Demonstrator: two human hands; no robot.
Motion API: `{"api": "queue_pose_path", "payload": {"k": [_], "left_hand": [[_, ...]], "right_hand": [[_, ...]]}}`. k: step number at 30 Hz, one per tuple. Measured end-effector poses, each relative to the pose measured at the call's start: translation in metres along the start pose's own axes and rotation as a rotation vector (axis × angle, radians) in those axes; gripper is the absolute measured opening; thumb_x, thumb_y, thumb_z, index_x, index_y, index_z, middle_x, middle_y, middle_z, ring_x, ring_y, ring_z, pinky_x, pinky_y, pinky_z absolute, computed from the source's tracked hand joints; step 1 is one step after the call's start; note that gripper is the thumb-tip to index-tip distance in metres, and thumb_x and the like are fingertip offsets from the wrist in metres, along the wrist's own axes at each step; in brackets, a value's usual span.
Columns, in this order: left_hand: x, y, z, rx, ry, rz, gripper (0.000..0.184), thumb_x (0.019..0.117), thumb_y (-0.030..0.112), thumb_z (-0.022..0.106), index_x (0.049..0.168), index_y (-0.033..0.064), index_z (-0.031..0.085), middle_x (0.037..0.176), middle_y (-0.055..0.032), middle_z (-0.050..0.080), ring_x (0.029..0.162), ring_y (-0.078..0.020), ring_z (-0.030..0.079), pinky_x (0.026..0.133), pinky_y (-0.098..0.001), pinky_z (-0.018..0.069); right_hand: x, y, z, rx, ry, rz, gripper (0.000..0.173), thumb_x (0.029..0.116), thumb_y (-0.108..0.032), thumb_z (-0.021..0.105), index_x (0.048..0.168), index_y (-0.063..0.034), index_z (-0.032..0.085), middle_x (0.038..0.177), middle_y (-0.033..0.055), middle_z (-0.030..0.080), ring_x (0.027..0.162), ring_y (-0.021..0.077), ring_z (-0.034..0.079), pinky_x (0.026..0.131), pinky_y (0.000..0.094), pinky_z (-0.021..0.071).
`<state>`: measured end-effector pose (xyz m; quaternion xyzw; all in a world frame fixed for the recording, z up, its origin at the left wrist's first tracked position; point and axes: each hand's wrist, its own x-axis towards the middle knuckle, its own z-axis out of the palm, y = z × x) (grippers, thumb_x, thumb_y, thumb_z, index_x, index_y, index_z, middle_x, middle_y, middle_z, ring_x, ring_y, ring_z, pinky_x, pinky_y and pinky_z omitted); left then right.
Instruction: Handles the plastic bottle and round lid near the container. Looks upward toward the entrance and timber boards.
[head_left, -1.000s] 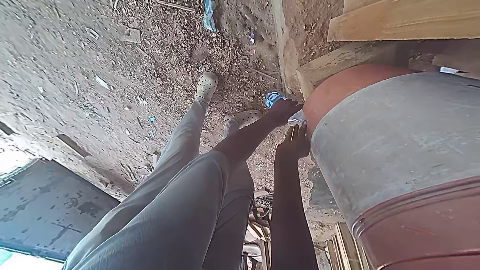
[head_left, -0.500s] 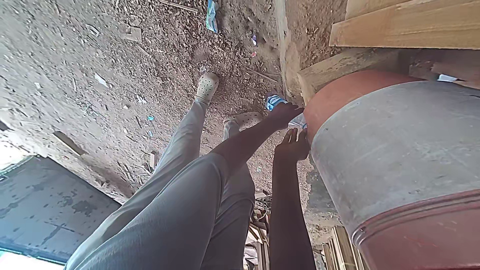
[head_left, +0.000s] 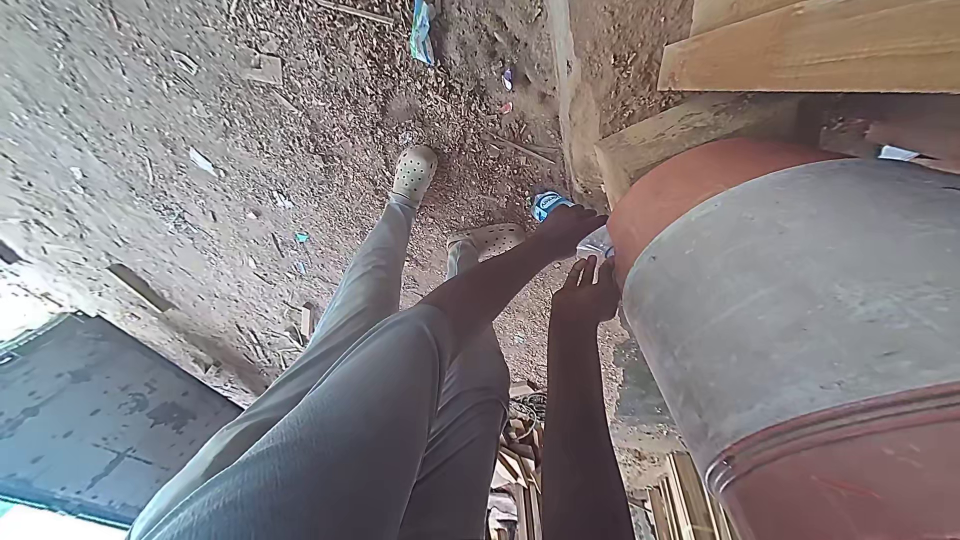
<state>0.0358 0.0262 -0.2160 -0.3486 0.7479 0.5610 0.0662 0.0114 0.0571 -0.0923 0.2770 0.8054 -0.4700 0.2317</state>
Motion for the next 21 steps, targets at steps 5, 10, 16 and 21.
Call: {"api": "queue_pose_path", "payload": {"k": [5,10,16,21], "left_hand": [[0.001,-0.0019,0.0031,0.004,0.013,-0.002,0.084,0.0656,-0.004,0.084,0.142,0.0171,0.059,0.132,-0.0092,0.067,0.124,-0.0337,0.061,0.098,-0.0568,0.051],[-0.0004,-0.001,0.0014,-0.024,0.019,0.003,0.079,0.0676,-0.004,0.083,0.141,0.0164,0.06,0.13,-0.0078,0.068,0.124,-0.032,0.061,0.1,-0.0548,0.0498],[-0.0006,-0.0007,0.0015,-0.035,-0.011,-0.013,0.081,0.0692,-0.007,0.08,0.144,0.0164,0.058,0.133,-0.0071,0.066,0.126,-0.0317,0.06,0.102,-0.0551,0.0482],[-0.0013,0.0004,-0.0006,-0.047,-0.003,-0.017,0.079,0.0695,-0.008,0.078,0.142,0.0165,0.059,0.131,-0.0075,0.067,0.124,-0.0323,0.06,0.1,-0.0563,0.0494]], "right_hand": [[-0.0012,-0.0004,0.0012,0.001,0.016,0.005,0.037,0.104,-0.015,0.059,0.14,-0.0091,0.051,0.136,0.0137,0.058,0.119,0.0251,0.064,0.089,0.0414,0.0579],[-0.0016,0.0023,0.0004,-0.032,0.01,-0.033,0.037,0.104,-0.013,0.059,0.139,-0.0062,0.051,0.134,0.0162,0.059,0.117,0.0283,0.065,0.087,0.0441,0.0594],[-0.0008,0.005,0.0006,-0.03,0.007,-0.057,0.036,0.105,-0.014,0.058,0.139,-0.0051,0.05,0.133,0.0176,0.058,0.116,0.0303,0.066,0.087,0.0464,0.0598],[-0.0004,0.0053,-0.0004,-0.043,-0.006,-0.066,0.036,0.1059,-0.013,0.056,0.141,-0.0046,0.049,0.135,0.0175,0.057,0.117,0.0303,0.065,0.087,0.0462,0.0596]]}}
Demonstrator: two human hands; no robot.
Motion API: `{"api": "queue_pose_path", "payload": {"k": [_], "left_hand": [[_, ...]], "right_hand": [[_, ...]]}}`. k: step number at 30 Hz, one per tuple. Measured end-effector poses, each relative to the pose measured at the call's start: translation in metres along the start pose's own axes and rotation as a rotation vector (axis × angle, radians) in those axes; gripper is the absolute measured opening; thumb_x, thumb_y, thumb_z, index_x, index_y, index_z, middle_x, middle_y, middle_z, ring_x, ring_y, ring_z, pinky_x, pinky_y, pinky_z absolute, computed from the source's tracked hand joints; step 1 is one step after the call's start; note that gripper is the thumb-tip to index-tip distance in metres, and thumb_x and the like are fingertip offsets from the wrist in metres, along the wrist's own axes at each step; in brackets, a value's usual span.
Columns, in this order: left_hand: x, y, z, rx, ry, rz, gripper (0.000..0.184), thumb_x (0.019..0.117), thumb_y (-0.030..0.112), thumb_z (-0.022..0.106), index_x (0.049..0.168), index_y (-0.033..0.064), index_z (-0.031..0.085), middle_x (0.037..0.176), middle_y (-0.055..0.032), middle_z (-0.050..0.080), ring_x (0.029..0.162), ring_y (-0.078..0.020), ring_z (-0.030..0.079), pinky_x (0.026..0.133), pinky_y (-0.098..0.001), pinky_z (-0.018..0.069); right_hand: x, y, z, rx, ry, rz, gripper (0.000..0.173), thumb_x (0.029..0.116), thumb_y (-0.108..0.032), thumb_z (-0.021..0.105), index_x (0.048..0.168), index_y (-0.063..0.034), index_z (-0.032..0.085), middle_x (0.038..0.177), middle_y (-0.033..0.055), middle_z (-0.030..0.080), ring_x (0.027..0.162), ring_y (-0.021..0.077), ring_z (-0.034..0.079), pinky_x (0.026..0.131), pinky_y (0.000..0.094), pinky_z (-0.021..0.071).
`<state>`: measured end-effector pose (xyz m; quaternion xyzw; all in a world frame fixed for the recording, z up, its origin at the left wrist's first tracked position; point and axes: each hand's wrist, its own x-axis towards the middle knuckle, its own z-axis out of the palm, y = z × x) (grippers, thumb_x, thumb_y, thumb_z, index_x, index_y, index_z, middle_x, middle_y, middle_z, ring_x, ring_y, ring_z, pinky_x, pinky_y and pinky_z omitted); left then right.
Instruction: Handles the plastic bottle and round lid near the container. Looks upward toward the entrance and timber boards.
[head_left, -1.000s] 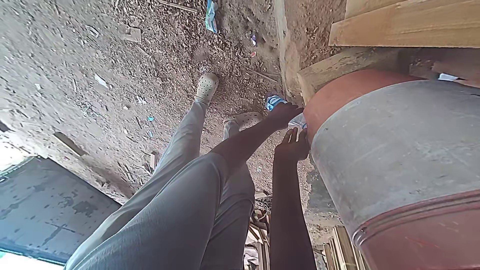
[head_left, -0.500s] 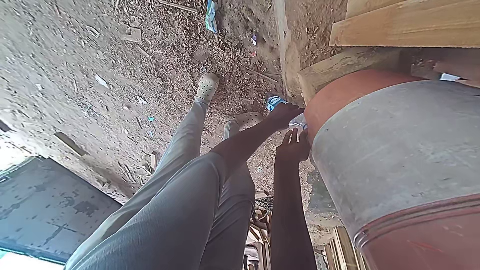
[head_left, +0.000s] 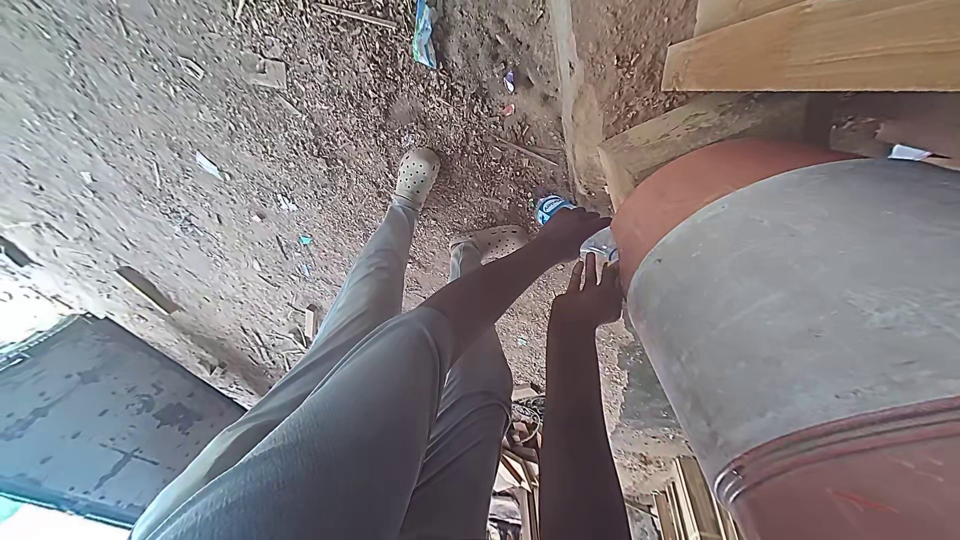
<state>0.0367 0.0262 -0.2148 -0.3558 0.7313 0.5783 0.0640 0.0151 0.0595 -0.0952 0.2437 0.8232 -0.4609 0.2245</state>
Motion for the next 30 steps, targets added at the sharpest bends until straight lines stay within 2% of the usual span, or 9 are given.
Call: {"api": "queue_pose_path", "payload": {"k": [5,10,14,16,19,24,30], "left_hand": [[0.0,0.0,0.0,0.008,0.011,0.0,0.075,0.0706,-0.007,0.078,0.14,0.0162,0.061,0.129,-0.0077,0.068,0.122,-0.0323,0.062,0.098,-0.0561,0.0509],[0.0,0.0,-0.001,-0.001,0.025,0.014,0.071,0.0721,-0.007,0.076,0.138,0.0151,0.062,0.126,-0.0082,0.069,0.121,-0.0327,0.062,0.097,-0.0561,0.0516],[0.0,0.0,-0.001,-0.008,0.026,0.014,0.065,0.076,-0.001,0.079,0.137,0.0148,0.063,0.126,-0.0089,0.069,0.12,-0.0327,0.063,0.098,-0.0561,0.0513],[0.002,-0.001,0.001,-0.006,0.01,0.01,0.072,0.0728,0.001,0.083,0.14,0.0156,0.061,0.129,-0.0092,0.068,0.122,-0.0332,0.062,0.1,-0.0563,0.0503],[0.002,0.0,0.001,-0.001,-0.017,-0.003,0.081,0.0697,0.001,0.087,0.144,0.0157,0.058,0.135,-0.0088,0.066,0.127,-0.0329,0.059,0.104,-0.0554,0.0479],[0.001,0.0,0.001,0.011,0.001,0.005,0.078,0.0681,-0.001,0.085,0.14,0.0143,0.06,0.131,-0.0089,0.067,0.124,-0.0327,0.061,0.1,-0.0554,0.0504],[0.001,0.001,-0.002,0.001,-0.001,0.002,0.077,0.0676,-0.002,0.086,0.139,0.0136,0.061,0.128,-0.0095,0.068,0.123,-0.0329,0.061,0.101,-0.0551,0.0506]], "right_hand": [[0.002,0.002,-0.002,-0.013,0.001,-0.012,0.034,0.107,-0.014,0.054,0.139,-0.0045,0.051,0.132,0.018,0.059,0.115,0.0299,0.066,0.085,0.0458,0.0601],[0.005,0.005,-0.004,-0.011,-0.032,-0.006,0.034,0.1097,-0.017,0.048,0.141,-0.0039,0.049,0.137,0.0182,0.056,0.118,0.0304,0.064,0.088,0.0455,0.0587],[0.006,0.005,-0.014,-0.043,-0.098,0.02,0.038,0.1112,-0.024,0.045,0.144,-0.0045,0.048,0.138,0.0182,0.058,0.118,0.0304,0.065,0.09,0.0463,0.0579],[0.005,0.003,-0.022,-0.05,-0.149,0.018,0.039,0.1117,-0.024,0.044,0.145,-0.0044,0.046,0.139,0.0186,0.057,0.119,0.0306,0.065,0.091,0.0467,0.0578],[0.008,0.004,-0.033,-0.034,-0.168,-0.013,0.039,0.1094,-0.02,0.05,0.145,-0.006,0.046,0.138,0.0175,0.057,0.118,0.0311,0.065,0.089,0.0479,0.0583],[0.009,0.006,-0.028,-0.005,-0.143,-0.028,0.037,0.107,-0.015,0.054,0.143,-0.0051,0.05,0.137,0.0155,0.06,0.121,0.0278,0.064,0.091,0.046,0.0579],[0.007,0.001,-0.012,0.01,-0.049,-0.002,0.037,0.1051,-0.013,0.058,0.141,-0.0059,0.051,0.135,0.0153,0.06,0.12,0.0269,0.065,0.091,0.0442,0.0582]]}}
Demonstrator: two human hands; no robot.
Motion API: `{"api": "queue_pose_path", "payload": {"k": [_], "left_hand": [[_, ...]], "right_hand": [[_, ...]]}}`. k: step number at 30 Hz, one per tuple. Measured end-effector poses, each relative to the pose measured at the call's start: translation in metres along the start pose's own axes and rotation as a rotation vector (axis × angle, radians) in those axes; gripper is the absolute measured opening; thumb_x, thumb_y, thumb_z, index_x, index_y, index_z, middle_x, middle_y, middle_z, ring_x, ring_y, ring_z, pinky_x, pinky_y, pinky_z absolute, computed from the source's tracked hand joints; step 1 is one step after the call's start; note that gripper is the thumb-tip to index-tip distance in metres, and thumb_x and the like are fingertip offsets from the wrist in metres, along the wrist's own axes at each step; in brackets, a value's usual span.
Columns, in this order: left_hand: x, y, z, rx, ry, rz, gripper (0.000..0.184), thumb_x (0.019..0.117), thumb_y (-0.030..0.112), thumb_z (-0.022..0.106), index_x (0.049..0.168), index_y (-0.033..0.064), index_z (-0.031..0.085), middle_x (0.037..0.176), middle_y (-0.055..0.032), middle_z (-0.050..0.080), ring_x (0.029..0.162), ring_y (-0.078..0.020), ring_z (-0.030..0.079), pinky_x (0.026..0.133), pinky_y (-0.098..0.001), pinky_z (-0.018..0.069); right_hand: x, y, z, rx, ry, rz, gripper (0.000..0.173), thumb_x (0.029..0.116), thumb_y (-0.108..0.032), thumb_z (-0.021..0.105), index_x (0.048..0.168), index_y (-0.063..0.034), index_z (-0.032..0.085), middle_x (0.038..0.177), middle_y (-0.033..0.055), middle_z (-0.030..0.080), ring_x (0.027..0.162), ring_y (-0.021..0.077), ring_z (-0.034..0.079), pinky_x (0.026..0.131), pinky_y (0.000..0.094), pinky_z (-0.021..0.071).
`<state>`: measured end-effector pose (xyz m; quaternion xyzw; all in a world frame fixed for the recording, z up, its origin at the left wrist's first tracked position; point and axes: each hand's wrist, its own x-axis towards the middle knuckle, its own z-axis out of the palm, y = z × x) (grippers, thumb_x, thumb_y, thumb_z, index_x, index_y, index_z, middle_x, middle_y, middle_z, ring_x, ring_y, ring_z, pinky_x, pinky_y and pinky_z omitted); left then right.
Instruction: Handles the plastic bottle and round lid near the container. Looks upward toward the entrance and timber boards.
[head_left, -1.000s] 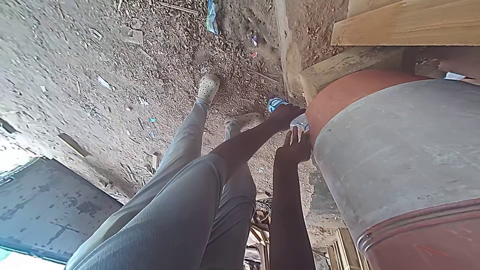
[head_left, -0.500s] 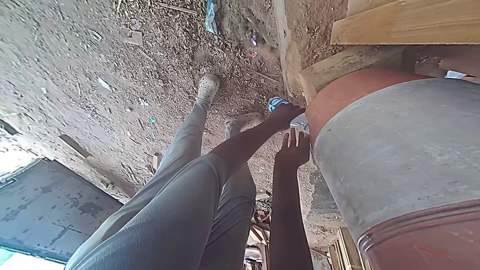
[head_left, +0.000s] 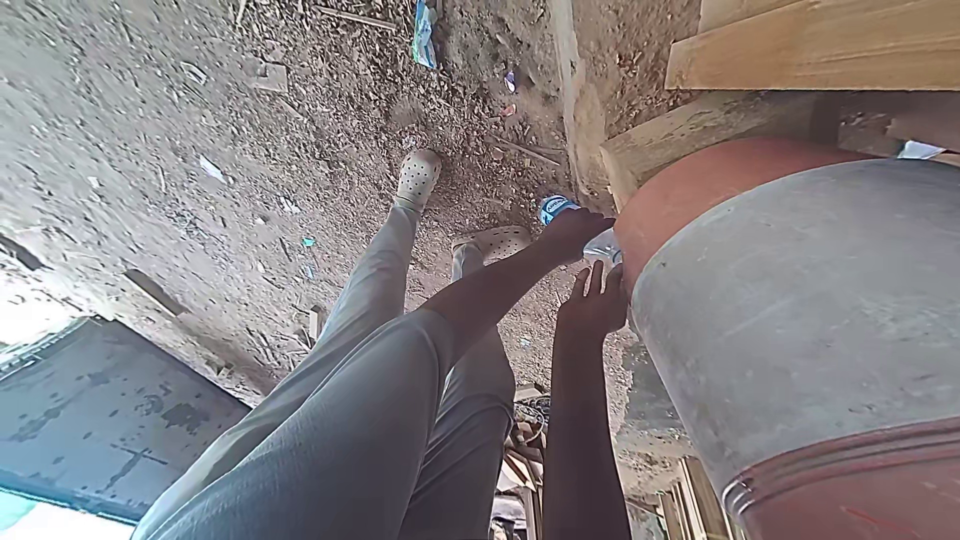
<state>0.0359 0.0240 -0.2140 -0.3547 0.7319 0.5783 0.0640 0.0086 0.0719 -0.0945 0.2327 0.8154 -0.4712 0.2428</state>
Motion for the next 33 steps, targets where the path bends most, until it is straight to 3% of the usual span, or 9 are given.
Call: {"api": "queue_pose_path", "payload": {"k": [9,17,23,28,33], "left_hand": [[0.0021,-0.0022,0.0014,0.026,-0.003,0.021,0.08,0.068,0.0,0.086,0.142,0.0143,0.059,0.13,-0.0089,0.067,0.123,-0.0324,0.062,0.1,-0.0536,0.051],[0.0029,-0.0021,-0.0015,0.018,-0.016,0.029,0.077,0.0685,-0.002,0.084,0.14,0.0136,0.06,0.129,-0.01,0.068,0.123,-0.0334,0.061,0.101,-0.055,0.0501],[0.0051,-0.0029,-0.0013,0.006,-0.033,0.036,0.074,0.0716,0.001,0.084,0.141,0.0128,0.06,0.131,-0.0104,0.067,0.125,-0.0337,0.06,0.103,-0.0556,0.048],[0.004,-0.0029,-0.0011,0.003,-0.024,0.033,0.076,0.0696,-0.002,0.083,0.14,0.0135,0.06,0.129,-0.0105,0.068,0.124,-0.0333,0.061,0.103,-0.0549,0.0481],[0.0055,-0.0041,0.0002,0.01,-0.018,0.044,0.075,0.0693,0.002,0.088,0.139,0.0141,0.061,0.128,-0.01,0.068,0.122,-0.0334,0.062,0.102,-0.0547,0.0495]], "right_hand": [[-0.0038,0.0017,0.0053,-0.046,0.048,-0.052,0.034,0.1048,-0.012,0.059,0.136,-0.0022,0.053,0.129,0.0171,0.063,0.114,0.0278,0.067,0.088,0.0451,0.0596],[-0.0002,0.0072,0.0081,0.045,0.0,0.035,0.038,0.1126,-0.026,0.039,0.143,-0.0047,0.046,0.136,0.0165,0.057,0.118,0.0258,0.063,0.091,0.0416,0.0553],[0.0031,0.008,0.0053,0.147,-0.068,0.125,0.043,0.1134,-0.035,0.028,0.144,-0.0074,0.04,0.134,0.0119,0.054,0.114,0.0201,0.061,0.09,0.0363,0.0531],[0.0042,0.0085,0.0036,0.107,-0.078,0.083,0.039,0.1135,-0.03,0.03,0.142,-0.0058,0.044,0.133,0.0134,0.057,0.115,0.0219,0.063,0.089,0.0382,0.0546],[0.0019,0.0079,0.0084,-0.021,0.022,-0.111,0.032,0.1058,-0.007,0.054,0.137,0.0001,0.051,0.127,0.0178,0.062,0.114,0.0258,0.066,0.09,0.0433,0.058]]}}
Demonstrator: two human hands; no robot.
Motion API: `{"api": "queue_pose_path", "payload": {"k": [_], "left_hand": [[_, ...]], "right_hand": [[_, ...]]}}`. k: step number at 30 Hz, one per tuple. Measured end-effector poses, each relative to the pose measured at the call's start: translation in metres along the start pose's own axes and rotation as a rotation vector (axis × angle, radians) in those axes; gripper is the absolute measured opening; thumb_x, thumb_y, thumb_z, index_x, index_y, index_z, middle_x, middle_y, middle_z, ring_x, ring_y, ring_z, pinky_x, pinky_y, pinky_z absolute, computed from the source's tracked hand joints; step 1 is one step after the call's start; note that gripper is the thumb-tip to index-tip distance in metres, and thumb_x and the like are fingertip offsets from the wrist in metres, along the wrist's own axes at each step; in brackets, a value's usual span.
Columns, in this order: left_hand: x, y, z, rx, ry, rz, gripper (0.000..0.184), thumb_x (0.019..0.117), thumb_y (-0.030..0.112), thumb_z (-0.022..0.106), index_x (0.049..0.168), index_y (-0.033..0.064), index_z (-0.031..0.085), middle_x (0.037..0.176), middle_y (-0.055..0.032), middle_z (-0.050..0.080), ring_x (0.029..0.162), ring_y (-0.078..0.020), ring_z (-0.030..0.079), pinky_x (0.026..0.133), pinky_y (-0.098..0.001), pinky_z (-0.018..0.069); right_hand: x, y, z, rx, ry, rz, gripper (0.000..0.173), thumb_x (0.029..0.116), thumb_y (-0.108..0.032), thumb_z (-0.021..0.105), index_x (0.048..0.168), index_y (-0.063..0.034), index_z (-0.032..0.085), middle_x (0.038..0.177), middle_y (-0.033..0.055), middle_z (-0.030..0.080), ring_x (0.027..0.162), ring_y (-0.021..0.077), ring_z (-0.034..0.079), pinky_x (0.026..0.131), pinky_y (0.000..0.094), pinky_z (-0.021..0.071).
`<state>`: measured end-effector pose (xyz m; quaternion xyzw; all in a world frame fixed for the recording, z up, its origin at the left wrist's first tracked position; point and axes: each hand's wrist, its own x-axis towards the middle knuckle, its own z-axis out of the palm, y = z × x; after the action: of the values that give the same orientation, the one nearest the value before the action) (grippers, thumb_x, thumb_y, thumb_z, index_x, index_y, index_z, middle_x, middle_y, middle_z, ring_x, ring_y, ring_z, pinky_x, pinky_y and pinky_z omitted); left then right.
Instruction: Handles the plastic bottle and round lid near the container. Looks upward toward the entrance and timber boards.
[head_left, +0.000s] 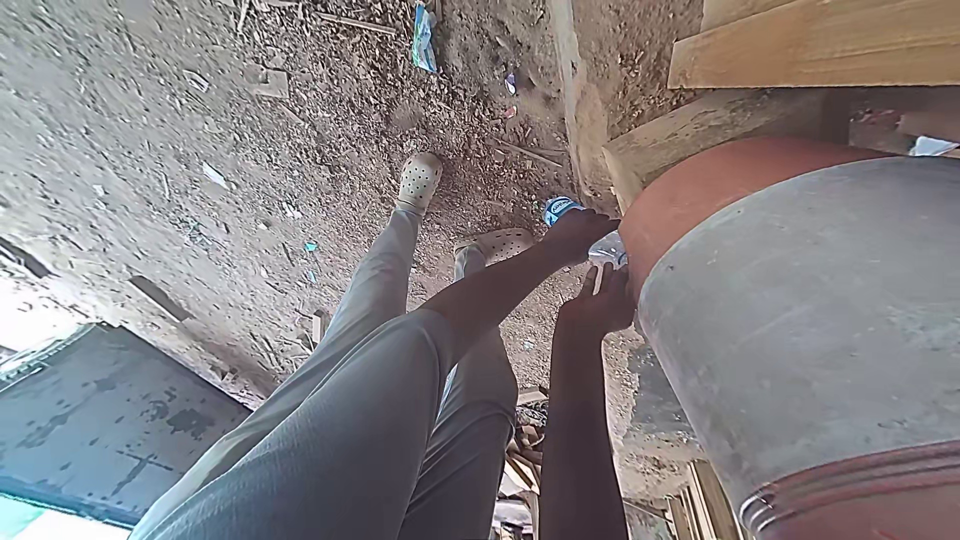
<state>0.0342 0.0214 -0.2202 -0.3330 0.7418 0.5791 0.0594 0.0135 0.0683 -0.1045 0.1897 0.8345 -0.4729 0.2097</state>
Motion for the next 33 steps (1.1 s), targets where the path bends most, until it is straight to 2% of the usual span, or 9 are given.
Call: {"api": "queue_pose_path", "payload": {"k": [10,15,18,20,22,25,29,31,33], "left_hand": [[-0.001,0.002,-0.003,0.009,0.002,0.004,0.073,0.0689,0.004,0.088,0.136,0.0131,0.062,0.126,-0.0105,0.069,0.12,-0.0338,0.063,0.099,-0.0557,0.0507],[0.0,0.0,0.001,0.012,0.012,0.009,0.075,0.0694,0.004,0.086,0.14,0.0138,0.061,0.128,-0.0091,0.069,0.122,-0.0317,0.062,0.101,-0.053,0.0503],[-0.001,-0.001,0.003,0.0,0.03,0.019,0.064,0.0783,0.01,0.083,0.139,0.0113,0.061,0.128,-0.0115,0.069,0.122,-0.0328,0.062,0.102,-0.0522,0.0494],[-0.001,-0.001,0.002,0.009,0.052,0.025,0.052,0.0864,0.009,0.077,0.136,0.0102,0.063,0.125,-0.0129,0.07,0.12,-0.0336,0.064,0.1,-0.0525,0.0509],[0.0,0.001,0.001,0.009,0.021,0.004,0.059,0.0799,0.003,0.08,0.136,0.0118,0.063,0.125,-0.0116,0.069,0.121,-0.0332,0.063,0.101,-0.0533,0.0499],[0.006,-0.004,0.003,0.031,-0.017,0.005,0.075,0.0671,0.004,0.088,0.137,0.0127,0.062,0.125,-0.0115,0.069,0.12,-0.0337,0.063,0.1,-0.0559,0.05],[0.005,-0.019,0.006,0.031,-0.052,-0.058,0.087,0.0689,0.002,0.086,0.148,0.018,0.054,0.134,-0.0106,0.067,0.127,-0.0332,0.06,0.106,-0.0556,0.0474],[-0.003,-0.03,0.002,-0.014,-0.018,-0.09,0.084,0.0718,0.005,0.086,0.148,0.0168,0.054,0.138,-0.0114,0.065,0.13,-0.033,0.059,0.109,-0.0544,0.047],[-0.017,-0.041,-0.005,-0.049,0.006,-0.113,0.083,0.0726,0.01,0.088,0.148,0.0163,0.054,0.14,-0.0114,0.064,0.131,-0.0324,0.059,0.109,-0.0544,0.0473]], "right_hand": [[-0.003,-0.001,0.005,0.015,0.033,0.039,0.033,0.1056,-0.009,0.054,0.138,-0.0019,0.051,0.129,0.0169,0.06,0.113,0.0256,0.065,0.089,0.0415,0.0575],[0.001,0.002,0.005,0.117,-0.005,0.122,0.036,0.1127,-0.022,0.038,0.141,-0.0024,0.045,0.132,0.0162,0.058,0.115,0.023,0.063,0.092,0.037,0.0542],[0.009,0.004,-0.001,0.33,-0.149,0.272,0.047,0.1129,-0.038,0.017,0.138,-0.0084,0.044,0.115,0.0058,0.059,0.098,0.0132,0.062,0.085,0.0309,0.0523],[0.025,0.011,-0.009,0.687,-0.358,0.446,0.055,0.1082,-0.052,0.013,0.112,-0.0151,0.053,0.086,-0.0012,0.061,0.071,0.008,0.06,0.065,0.0248,0.0519],[0.036,0.014,-0.016,0.94,-0.564,0.579,0.053,0.108,-0.05,0.022,0.094,-0.0116,0.056,0.074,0.0007,0.058,0.059,0.01,0.057,0.056,0.0226,0.0502],[0.034,0.007,-0.018,0.715,-0.567,0.526,0.053,0.1105,-0.046,0.021,0.091,-0.0126,0.056,0.069,0.0001,0.058,0.055,0.0098,0.055,0.053,0.0223,0.048],[0.02,0.006,-0.025,0.086,-0.407,0.298,0.059,0.1111,-0.045,0.008,0.148,-0.0122,0.04,0.129,0.007,0.059,0.1,0.0172,0.064,0.076,0.0352,0.0538],[0.022,0.009,-0.022,0.082,-0.377,0.249,0.051,0.1122,-0.04,0.012,0.143,-0.0101,0.04,0.128,0.0071,0.058,0.101,0.0173,0.064,0.079,0.0359,0.054],[0.024,0.014,-0.014,0.213,-0.341,0.227,0.037,0.1125,-0.032,0.02,0.116,-0.013,0.051,0.093,0.0004,0.063,0.075,0.0114,0.063,0.064,0.029,0.0537]]}}
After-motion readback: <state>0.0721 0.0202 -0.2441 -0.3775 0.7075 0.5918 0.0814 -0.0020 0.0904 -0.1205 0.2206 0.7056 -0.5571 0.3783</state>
